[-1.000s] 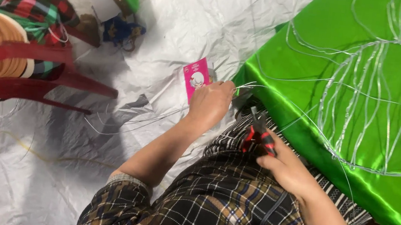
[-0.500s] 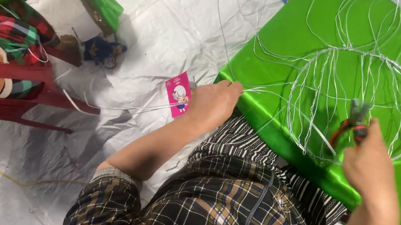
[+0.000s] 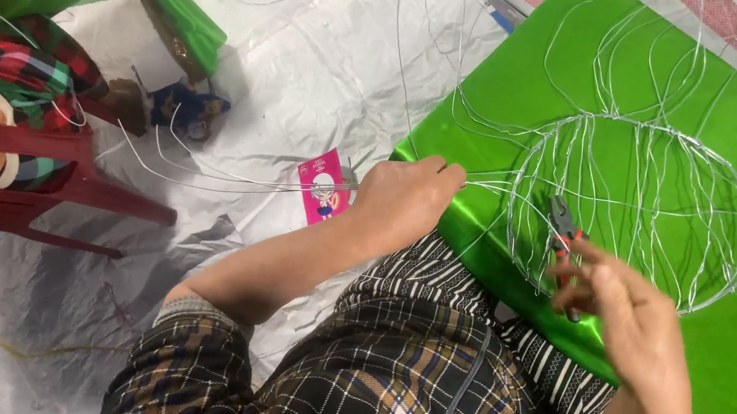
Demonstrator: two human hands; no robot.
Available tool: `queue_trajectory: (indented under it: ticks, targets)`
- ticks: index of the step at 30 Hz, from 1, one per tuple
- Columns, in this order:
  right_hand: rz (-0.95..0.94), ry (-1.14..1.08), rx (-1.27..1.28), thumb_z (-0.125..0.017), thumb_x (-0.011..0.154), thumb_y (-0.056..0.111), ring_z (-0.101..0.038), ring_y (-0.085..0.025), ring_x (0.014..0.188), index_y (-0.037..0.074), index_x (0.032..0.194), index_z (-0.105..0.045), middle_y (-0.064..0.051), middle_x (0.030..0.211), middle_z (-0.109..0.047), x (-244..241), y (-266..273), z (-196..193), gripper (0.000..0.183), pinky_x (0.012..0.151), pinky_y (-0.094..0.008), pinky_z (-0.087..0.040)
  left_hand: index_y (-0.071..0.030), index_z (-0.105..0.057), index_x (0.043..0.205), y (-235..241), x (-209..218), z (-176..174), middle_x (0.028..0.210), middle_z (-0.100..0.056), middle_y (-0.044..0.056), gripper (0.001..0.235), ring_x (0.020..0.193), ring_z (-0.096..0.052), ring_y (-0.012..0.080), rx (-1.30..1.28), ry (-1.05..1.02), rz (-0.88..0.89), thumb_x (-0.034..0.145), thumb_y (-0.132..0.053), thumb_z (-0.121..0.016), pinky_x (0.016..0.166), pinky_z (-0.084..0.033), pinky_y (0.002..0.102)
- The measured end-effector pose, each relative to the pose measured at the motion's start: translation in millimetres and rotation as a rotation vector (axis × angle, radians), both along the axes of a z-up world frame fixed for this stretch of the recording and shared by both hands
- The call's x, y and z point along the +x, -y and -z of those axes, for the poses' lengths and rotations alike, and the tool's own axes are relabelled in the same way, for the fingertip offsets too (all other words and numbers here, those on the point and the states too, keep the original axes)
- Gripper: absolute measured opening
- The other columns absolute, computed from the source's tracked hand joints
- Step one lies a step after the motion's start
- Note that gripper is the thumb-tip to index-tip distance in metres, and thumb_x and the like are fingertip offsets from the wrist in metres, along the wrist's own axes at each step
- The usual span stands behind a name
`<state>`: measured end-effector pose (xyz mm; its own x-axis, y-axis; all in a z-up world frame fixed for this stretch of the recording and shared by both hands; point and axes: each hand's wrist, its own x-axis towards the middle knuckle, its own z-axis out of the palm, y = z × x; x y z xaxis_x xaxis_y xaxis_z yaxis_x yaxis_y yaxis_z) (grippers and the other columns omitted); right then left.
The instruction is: Fabricating a circular metal frame by bending and cutting thin wires on a work surface.
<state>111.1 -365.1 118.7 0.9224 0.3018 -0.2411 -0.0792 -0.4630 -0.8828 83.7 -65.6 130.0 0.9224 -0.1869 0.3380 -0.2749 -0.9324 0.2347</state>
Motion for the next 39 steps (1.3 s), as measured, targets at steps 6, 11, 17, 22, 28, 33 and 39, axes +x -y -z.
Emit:
queue_trajectory:
  ticks: [6, 11, 17, 22, 28, 33, 39]
  targets:
    - [0.138, 0.115, 0.143, -0.054, 0.104, 0.003, -0.053, -0.014, 0.054, -0.001, 0.127, -0.068, -0.010, 0.071, -0.064, -42, -16, 13, 0.027, 0.043, -0.024, -0.039, -0.005, -0.061, 0.088, 17, -3, -15, 0.069, -0.057, 0.007, 0.007, 0.044, -0.055, 0.0192, 0.007, 0.117, 0.008, 0.085, -0.004, -0.067, 0.038, -0.043, 0.033]
    - [0.213, 0.156, 0.193, -0.051, 0.106, 0.002, -0.054, -0.012, 0.059, 0.002, 0.130, -0.064, -0.006, 0.071, -0.060, -52, -48, 14, 0.028, 0.048, -0.023, -0.041, -0.003, -0.062, 0.090, 31, 4, -20, 0.072, -0.059, 0.009, 0.010, 0.043, -0.056, 0.0200, -0.036, 0.182, -0.042, 0.082, 0.000, -0.065, 0.033, -0.039, 0.033]
    - [0.202, 0.300, 0.259, -0.042, 0.110, 0.006, -0.046, -0.014, 0.045, -0.001, 0.128, -0.062, -0.009, 0.063, -0.060, -58, -72, 15, 0.029, 0.043, -0.025, -0.039, -0.005, -0.067, 0.099, 44, 13, -7, 0.069, -0.058, 0.004, 0.022, 0.043, -0.057, 0.0128, -0.066, 0.129, -0.027, 0.102, -0.004, -0.045, 0.045, -0.054, 0.030]
    - [0.197, 0.425, 0.249, -0.042, 0.110, 0.010, -0.051, -0.016, 0.046, -0.002, 0.127, -0.060, -0.010, 0.064, -0.061, -53, -78, 30, 0.027, 0.043, -0.027, -0.041, -0.006, -0.064, 0.104, 65, 14, 10, 0.074, -0.059, 0.007, 0.015, 0.054, -0.067, 0.0289, -0.253, 0.210, -0.087, 0.105, -0.013, -0.051, 0.049, -0.056, 0.042]
    - [0.154, 0.434, 0.142, -0.047, 0.109, 0.004, -0.055, -0.022, 0.052, -0.002, 0.122, -0.066, -0.011, 0.066, -0.063, -42, -62, 29, 0.024, 0.051, -0.031, -0.047, -0.006, -0.065, 0.104, 52, 34, 54, 0.073, -0.062, 0.009, 0.029, 0.051, -0.062, 0.0190, -0.274, 0.086, -0.007, 0.111, -0.016, -0.039, 0.048, -0.056, 0.027]
    - [0.096, 0.547, -0.202, -0.065, 0.103, -0.005, -0.063, -0.025, 0.059, -0.001, 0.121, -0.074, -0.016, 0.078, -0.072, -22, 2, 24, 0.020, 0.052, -0.034, -0.046, -0.007, -0.062, 0.097, 43, 20, 28, 0.070, -0.059, 0.005, 0.011, 0.049, -0.058, 0.0204, -0.149, 0.124, 0.084, 0.101, -0.013, -0.053, 0.045, -0.050, 0.033]
    - [0.025, 0.467, -0.246, -0.071, 0.099, -0.007, -0.060, -0.015, 0.057, -0.001, 0.123, -0.075, -0.015, 0.088, -0.074, -13, 61, 21, 0.025, 0.041, -0.023, -0.046, -0.007, -0.061, 0.099, 35, 15, 16, 0.077, -0.060, 0.006, 0.012, 0.047, -0.053, 0.0155, -0.031, 0.121, 0.261, 0.088, -0.005, -0.064, 0.039, -0.043, 0.028]
